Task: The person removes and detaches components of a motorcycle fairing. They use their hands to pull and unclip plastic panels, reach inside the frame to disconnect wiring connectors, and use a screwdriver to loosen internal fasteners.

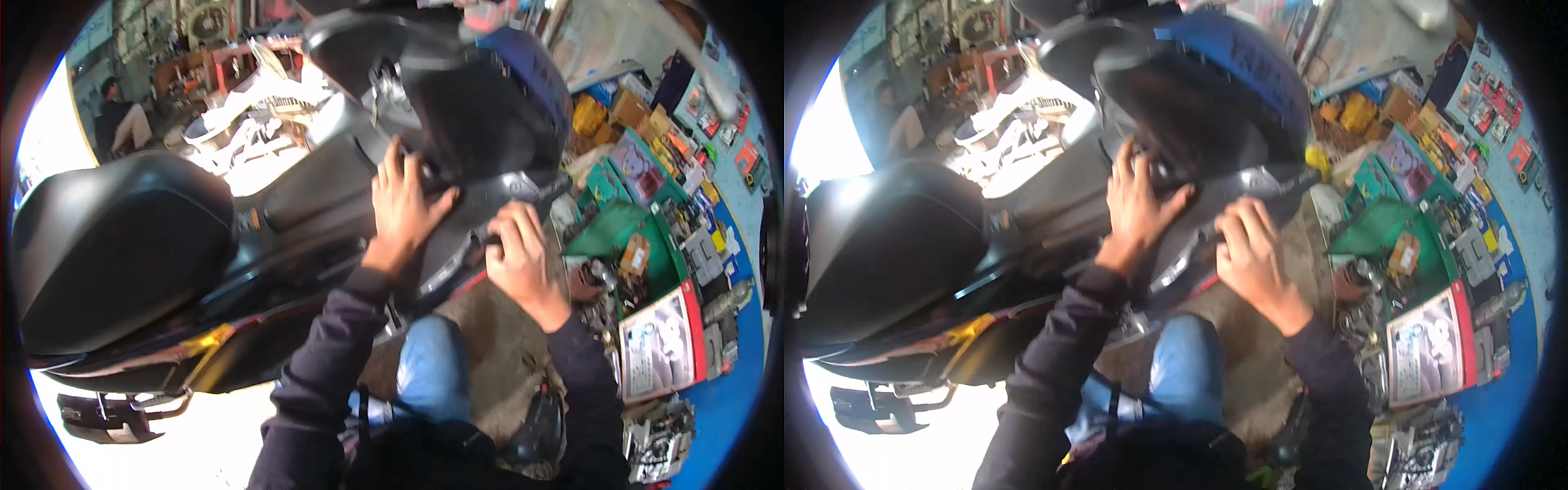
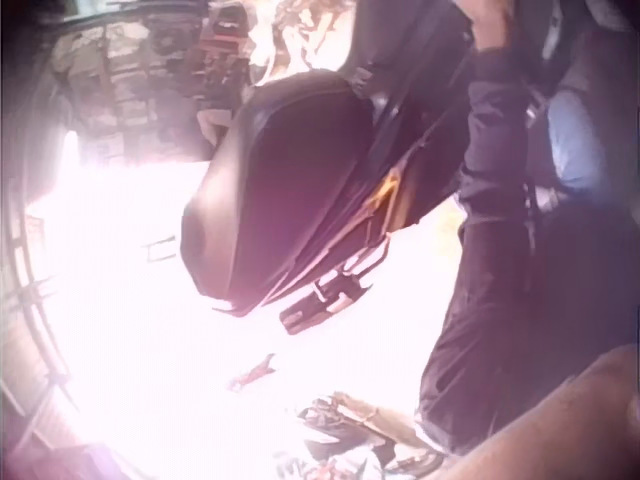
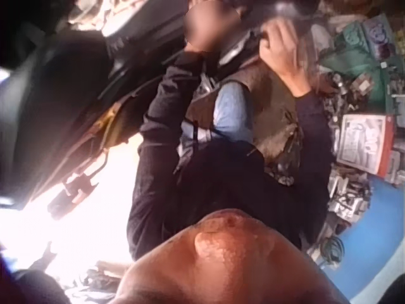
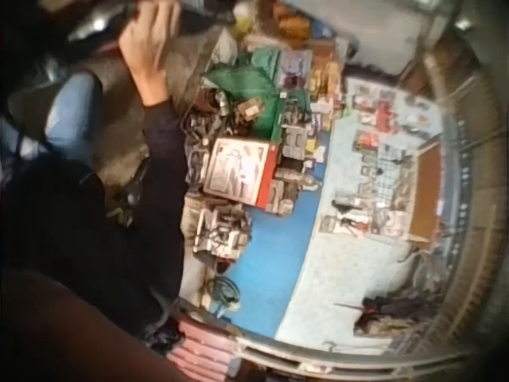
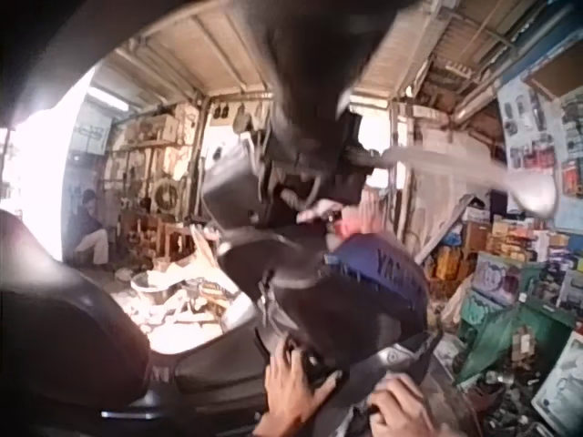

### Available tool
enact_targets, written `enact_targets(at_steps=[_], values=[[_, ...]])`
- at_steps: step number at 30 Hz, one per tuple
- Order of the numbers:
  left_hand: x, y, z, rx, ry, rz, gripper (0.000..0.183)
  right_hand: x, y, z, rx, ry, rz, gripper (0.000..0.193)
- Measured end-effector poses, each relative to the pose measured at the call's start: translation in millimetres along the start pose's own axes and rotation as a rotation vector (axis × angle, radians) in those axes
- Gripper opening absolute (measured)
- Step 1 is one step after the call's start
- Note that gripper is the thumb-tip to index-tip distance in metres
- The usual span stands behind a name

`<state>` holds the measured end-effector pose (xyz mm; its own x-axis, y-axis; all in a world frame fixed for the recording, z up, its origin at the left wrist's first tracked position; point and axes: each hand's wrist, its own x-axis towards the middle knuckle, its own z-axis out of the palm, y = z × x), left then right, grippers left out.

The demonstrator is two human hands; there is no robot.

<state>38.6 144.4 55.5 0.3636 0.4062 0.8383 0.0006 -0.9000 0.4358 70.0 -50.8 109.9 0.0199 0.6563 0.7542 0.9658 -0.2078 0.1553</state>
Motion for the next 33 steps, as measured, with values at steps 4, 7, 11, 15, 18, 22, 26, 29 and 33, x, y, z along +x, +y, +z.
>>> enact_targets(at_steps=[4, 7, 11, 15, 18, 22, 26, 29, 33], values=[[1, 1, -8, 0.031, -0.03, -0.058, 0.069, -5, -4, -5, 0.004, -0.021, -0.031, 0.037], [1, -4, -10, 0.052, -0.026, -0.036, 0.066, -14, -14, 1, -0.025, -0.014, -0.148, 0.04], [-16, -16, -22, -0.033, -0.111, 0.061, 0.056, -28, -42, 16, -0.048, -0.261, -0.387, 0.031], [-48, -28, -28, 0.052, -0.091, 0.243, 0.043, -44, -44, 27, -0.017, -0.164, -0.368, 0.027], [-56, -32, -33, 0.112, -0.086, 0.258, 0.039, -45, -52, 25, -0.028, -0.15, -0.37, 0.025], [-52, -42, -34, 0.128, -0.039, 0.329, 0.037, -24, -59, 11, 0.014, -0.235, -0.332, 0.016], [-54, -44, -32, 0.119, -0.028, 0.346, 0.036, -33, -59, -9, 0.015, -0.425, -0.305, 0.013], [-55, -36, -35, 0.111, -0.03, 0.342, 0.033, -45, -59, -23, -0.047, -0.465, -0.32, 0.01], [-53, -39, -36, 0.057, -0.088, 0.388, 0.035, -6, -67, -8, -0.087, -0.527, -0.431, 0.016]])
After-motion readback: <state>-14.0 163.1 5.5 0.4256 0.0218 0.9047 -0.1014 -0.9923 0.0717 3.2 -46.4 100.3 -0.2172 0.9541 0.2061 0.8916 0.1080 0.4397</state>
